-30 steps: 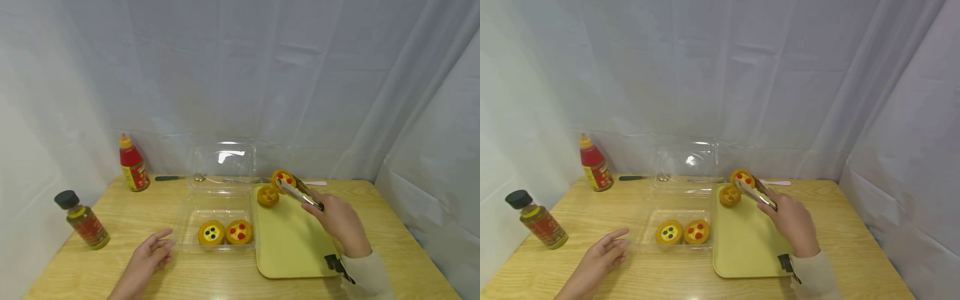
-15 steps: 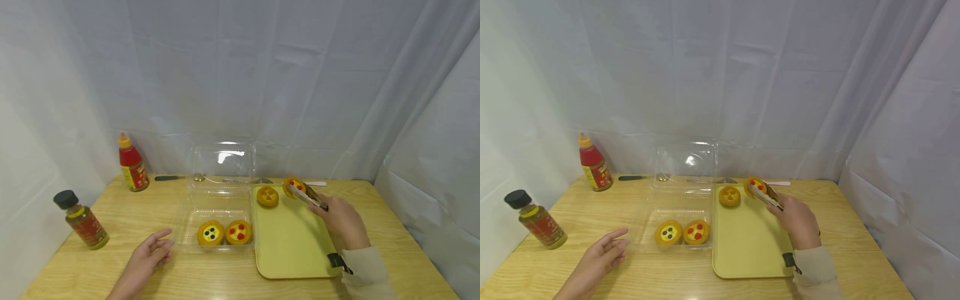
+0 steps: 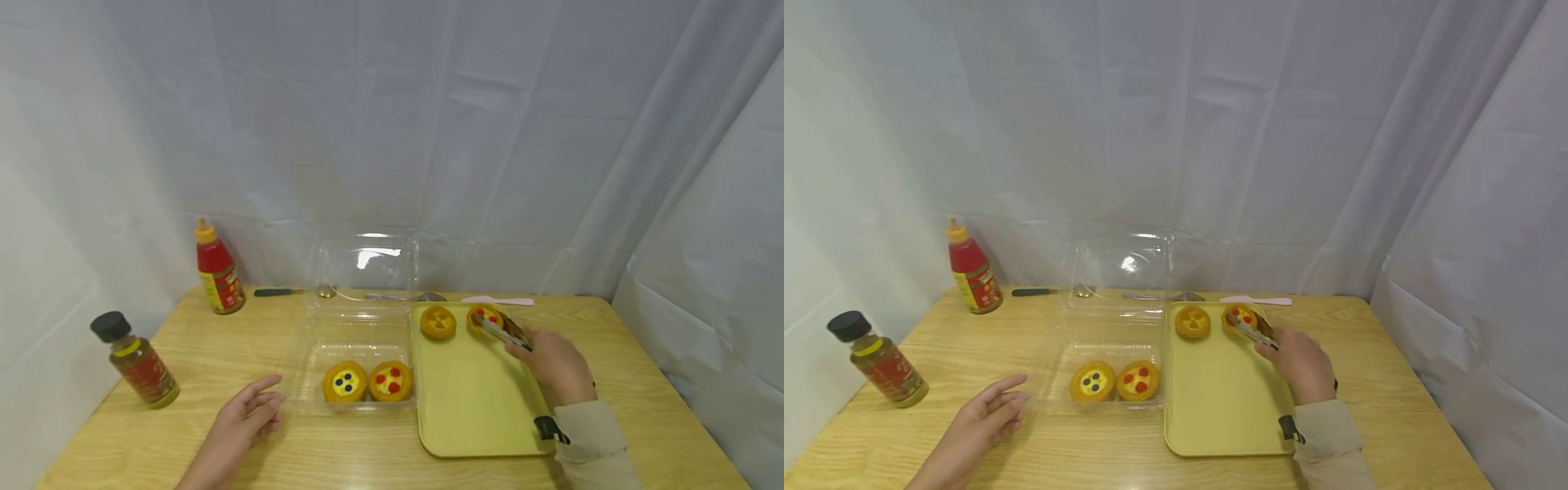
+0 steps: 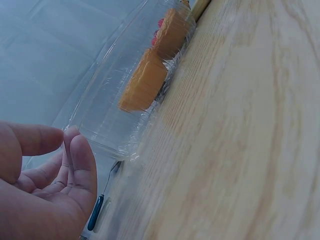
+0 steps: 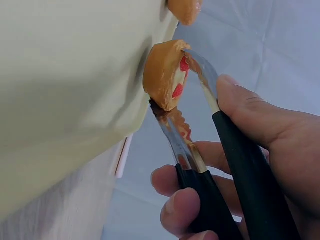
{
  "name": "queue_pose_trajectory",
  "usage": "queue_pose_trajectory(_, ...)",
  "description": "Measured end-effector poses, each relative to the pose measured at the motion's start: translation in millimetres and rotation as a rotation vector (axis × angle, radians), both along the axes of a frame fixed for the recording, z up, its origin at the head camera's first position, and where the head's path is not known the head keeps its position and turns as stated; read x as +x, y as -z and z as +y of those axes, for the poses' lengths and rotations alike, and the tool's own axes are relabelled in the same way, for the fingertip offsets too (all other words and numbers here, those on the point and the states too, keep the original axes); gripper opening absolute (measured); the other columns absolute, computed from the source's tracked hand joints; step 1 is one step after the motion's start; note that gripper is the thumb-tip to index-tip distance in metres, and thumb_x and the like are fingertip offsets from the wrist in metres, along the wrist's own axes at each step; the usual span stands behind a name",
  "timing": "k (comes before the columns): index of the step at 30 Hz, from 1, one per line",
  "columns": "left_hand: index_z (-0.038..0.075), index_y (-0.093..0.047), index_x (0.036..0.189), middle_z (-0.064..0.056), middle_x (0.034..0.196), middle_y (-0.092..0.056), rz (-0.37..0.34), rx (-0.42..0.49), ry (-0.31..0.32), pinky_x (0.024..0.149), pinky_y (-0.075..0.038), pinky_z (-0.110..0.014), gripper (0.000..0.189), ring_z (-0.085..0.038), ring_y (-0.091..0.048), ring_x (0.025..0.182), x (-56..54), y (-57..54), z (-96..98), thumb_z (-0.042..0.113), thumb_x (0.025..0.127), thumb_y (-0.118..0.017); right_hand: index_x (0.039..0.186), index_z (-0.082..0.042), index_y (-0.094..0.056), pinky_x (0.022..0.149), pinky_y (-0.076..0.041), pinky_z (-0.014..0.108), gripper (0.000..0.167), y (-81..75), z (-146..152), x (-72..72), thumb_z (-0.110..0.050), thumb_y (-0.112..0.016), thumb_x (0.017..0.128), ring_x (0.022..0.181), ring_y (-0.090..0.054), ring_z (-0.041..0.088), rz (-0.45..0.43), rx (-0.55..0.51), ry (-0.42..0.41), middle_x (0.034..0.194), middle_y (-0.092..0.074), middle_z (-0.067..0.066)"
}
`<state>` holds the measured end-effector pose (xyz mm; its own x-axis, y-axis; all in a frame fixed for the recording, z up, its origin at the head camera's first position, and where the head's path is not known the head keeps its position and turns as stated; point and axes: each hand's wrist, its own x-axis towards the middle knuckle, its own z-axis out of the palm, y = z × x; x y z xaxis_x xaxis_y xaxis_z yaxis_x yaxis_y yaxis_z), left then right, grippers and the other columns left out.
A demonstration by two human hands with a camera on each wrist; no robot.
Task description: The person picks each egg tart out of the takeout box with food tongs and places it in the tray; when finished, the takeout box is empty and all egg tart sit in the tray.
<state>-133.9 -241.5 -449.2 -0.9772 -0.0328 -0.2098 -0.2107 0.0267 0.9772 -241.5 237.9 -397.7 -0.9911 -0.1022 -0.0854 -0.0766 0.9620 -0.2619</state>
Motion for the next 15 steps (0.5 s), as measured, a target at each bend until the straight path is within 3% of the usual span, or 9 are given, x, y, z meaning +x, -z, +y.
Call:
queue_pose_trajectory(5,0.004,-0.035,0.15,-0.012,0.12,-0.057,-0.007,0.0,-0.001,0.085,-0.055,-0.03,0.052,-0.02,-0.059,0.098,0.0,0.9,-0.1,0.016,0.104,-0.054,0.142,0.006,-0.047,0.062,-0.051,0.045,0.083,1.0,-1.0,-1.3,-0.062,-0.052,0.095,0.08,-0.065,0.031,-0.04,-0.007,0.016,0.13,-0.055,0.032)
queue_pose_trajectory(10,0.004,-0.034,0.15,-0.012,0.121,-0.056,-0.02,-0.002,0.0,0.086,-0.055,-0.03,0.052,-0.02,-0.059,0.099,-0.3,1.4,-0.4,0.017,0.104,-0.054,0.145,0.007,-0.043,0.061,-0.052,0.049,0.089,1.9,-1.2,-1.4,-0.066,-0.05,0.093,0.082,-0.064,0.038,-0.059,-0.011,0.05,0.134,-0.05,0.034)
queue_pose_trajectory(15,0.005,-0.034,0.151,-0.012,0.122,-0.055,-0.03,-0.01,0.005,0.086,-0.055,-0.03,0.052,-0.02,-0.058,0.1,0.2,1.5,-0.7,0.017,0.104,-0.054,0.147,0.006,-0.039,0.059,-0.05,0.048,0.095,-1.1,0.2,1.3,-0.07,-0.046,0.092,0.082,-0.064,0.04,-0.016,0.002,0.037,0.132,-0.05,0.036)
